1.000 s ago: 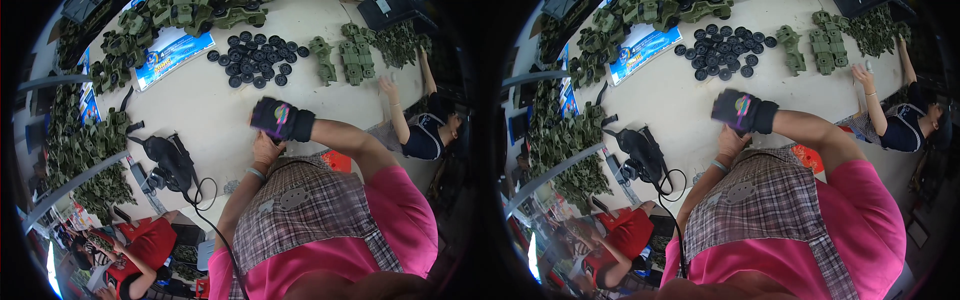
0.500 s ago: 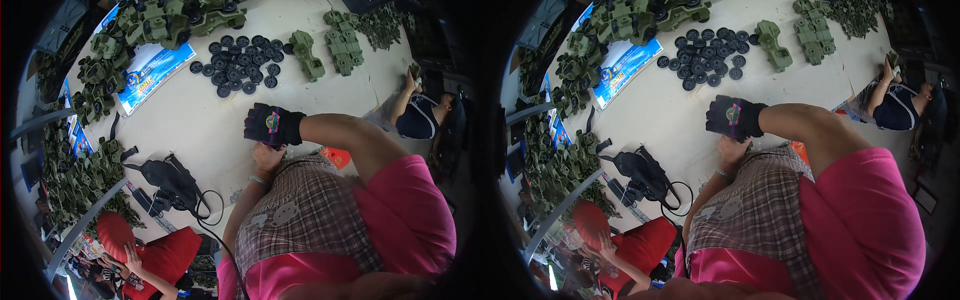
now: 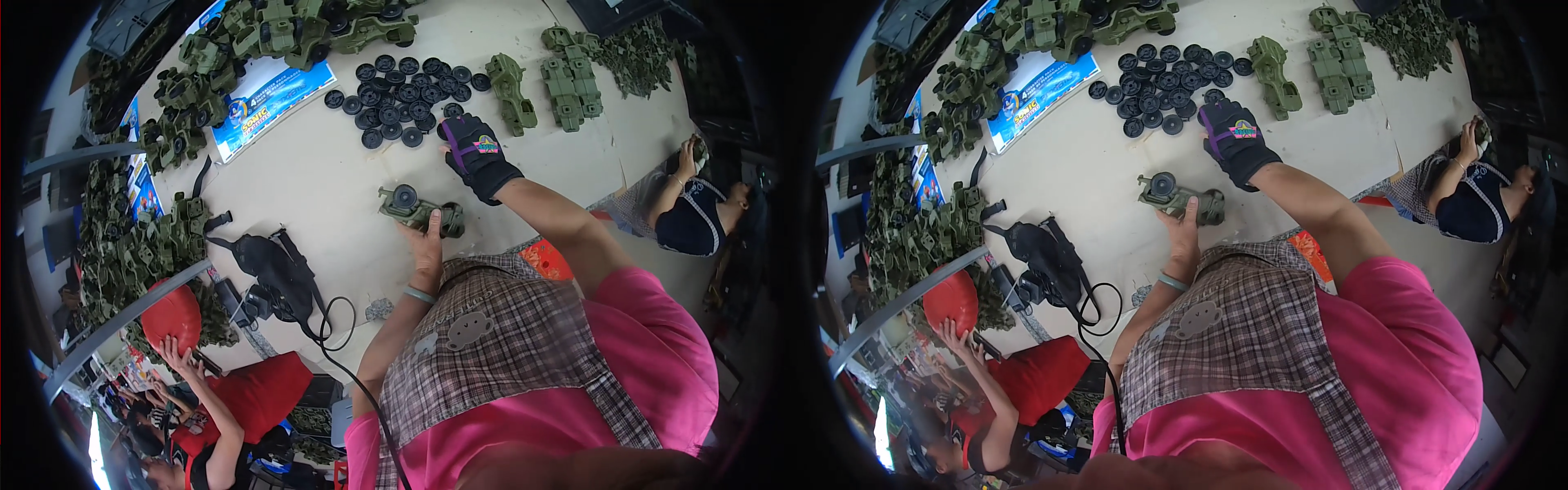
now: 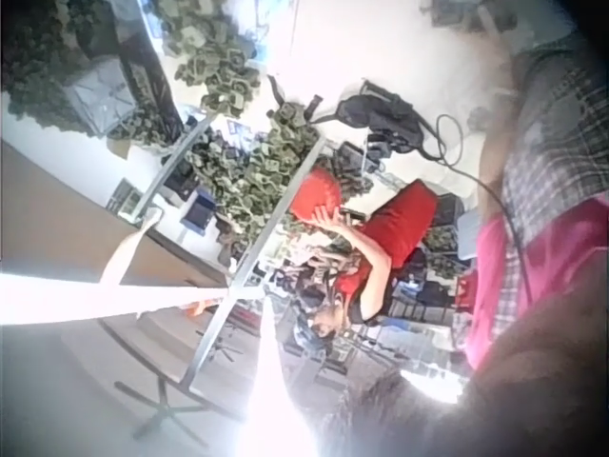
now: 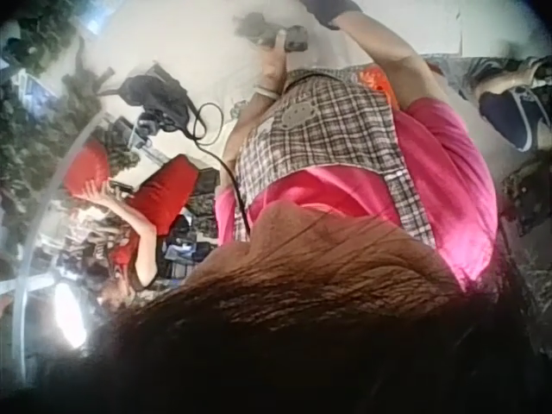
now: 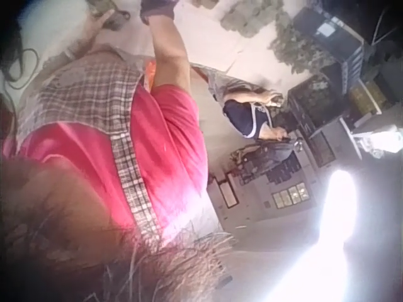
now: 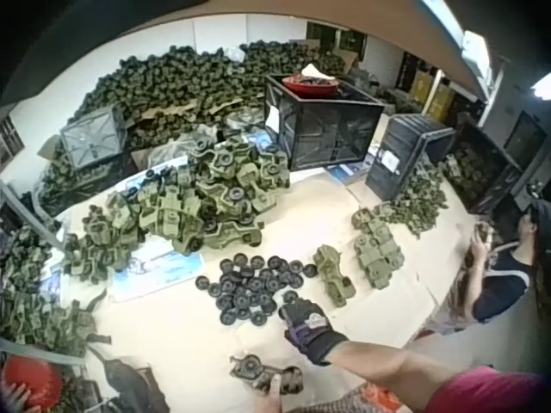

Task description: The person assembles toy vehicles by picking up vehicle frames, attaching wheels onto them by hand, and placing the assembled toy vehicles into a pile on the table.

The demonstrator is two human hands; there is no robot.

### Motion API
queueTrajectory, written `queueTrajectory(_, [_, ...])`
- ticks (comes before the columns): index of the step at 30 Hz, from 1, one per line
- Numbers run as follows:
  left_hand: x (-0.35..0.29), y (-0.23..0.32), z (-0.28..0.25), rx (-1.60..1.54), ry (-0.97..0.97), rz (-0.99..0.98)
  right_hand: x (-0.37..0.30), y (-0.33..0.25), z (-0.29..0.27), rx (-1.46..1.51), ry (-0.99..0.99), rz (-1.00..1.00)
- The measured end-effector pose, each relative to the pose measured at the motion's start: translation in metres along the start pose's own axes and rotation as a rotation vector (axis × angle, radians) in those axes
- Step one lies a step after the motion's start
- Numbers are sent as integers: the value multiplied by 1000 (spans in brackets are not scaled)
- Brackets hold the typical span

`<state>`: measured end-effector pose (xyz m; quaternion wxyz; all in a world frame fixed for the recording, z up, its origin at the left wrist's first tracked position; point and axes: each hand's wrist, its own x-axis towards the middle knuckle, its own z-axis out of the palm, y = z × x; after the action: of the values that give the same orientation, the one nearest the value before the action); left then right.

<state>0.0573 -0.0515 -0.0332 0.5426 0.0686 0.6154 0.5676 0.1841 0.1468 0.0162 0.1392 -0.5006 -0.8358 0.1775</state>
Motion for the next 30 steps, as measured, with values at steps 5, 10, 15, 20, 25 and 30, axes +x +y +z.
queueTrajectory(5, [-12,19,-8,35,93,-121,-6,24,2,16,23,-27])
queueTrajectory(10, [1,92,-14,1322,-120,727,-29,60,-4,345,-127,58])
queueTrajectory(15, [32,104,-9,1743,-533,718,-59,68,-13,348,-166,-49])
queueTrajectory(20, [-2,72,-8,1845,-327,520,-79,64,-28,-75,-183,-274])
queueTrajectory(25, [-25,52,-7,1823,-230,587,-69,48,-47,343,-335,-416])
queueTrajectory(30, [-22,45,-7,1817,-199,588,-77,11,-65,172,-475,-570])
